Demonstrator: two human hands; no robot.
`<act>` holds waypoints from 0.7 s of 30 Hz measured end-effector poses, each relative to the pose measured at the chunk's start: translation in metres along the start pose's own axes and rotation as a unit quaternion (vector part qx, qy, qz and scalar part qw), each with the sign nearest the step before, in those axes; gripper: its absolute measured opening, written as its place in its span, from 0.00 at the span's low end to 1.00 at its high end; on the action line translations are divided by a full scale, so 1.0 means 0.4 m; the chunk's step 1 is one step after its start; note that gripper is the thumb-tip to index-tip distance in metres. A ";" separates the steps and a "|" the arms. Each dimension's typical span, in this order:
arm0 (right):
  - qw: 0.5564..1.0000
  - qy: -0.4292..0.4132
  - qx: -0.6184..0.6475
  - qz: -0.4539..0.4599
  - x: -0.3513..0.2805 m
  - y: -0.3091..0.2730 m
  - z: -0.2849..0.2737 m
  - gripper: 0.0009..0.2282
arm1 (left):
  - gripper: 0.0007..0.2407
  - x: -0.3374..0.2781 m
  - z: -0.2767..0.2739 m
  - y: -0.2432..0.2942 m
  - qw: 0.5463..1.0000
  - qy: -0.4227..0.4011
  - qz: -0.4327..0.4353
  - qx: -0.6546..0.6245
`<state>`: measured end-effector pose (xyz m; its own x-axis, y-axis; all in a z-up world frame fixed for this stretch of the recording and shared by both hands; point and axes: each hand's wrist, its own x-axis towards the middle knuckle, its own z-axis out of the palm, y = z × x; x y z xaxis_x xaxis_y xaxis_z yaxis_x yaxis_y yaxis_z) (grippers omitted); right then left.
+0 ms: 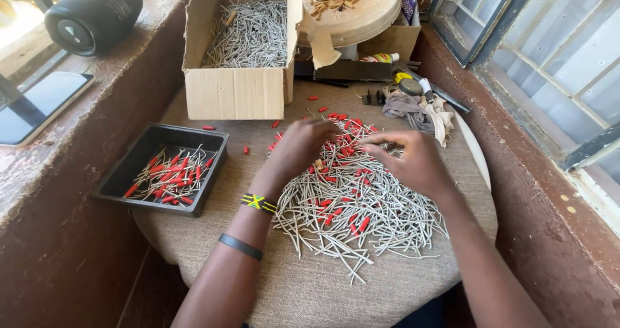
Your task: Assembling small metal rivets by inserting metal pins into red plastic caps.
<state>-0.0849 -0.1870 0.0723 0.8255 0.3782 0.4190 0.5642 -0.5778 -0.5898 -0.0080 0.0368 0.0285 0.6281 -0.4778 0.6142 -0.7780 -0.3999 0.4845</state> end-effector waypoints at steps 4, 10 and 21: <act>0.985 -0.069 -0.065 0.146 -0.051 0.045 -0.056 0.18 | 0.06 -0.010 -0.007 -0.084 0.994 0.042 -0.050 0.084; 0.983 -0.109 -0.125 0.083 -0.053 0.091 -0.025 0.21 | 0.11 -0.014 -0.011 -0.062 0.964 0.017 -0.172 -0.200; 0.996 0.035 0.036 0.072 -0.063 0.183 0.020 0.06 | 0.06 -0.018 -0.025 -0.086 0.971 -0.079 -0.135 0.182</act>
<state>-0.0643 -0.2332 0.0130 0.8963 0.2417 0.3719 0.4414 -0.5684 -0.6944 0.0140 0.0620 0.0136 0.8247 -0.4197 0.3791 -0.5468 -0.7631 0.3446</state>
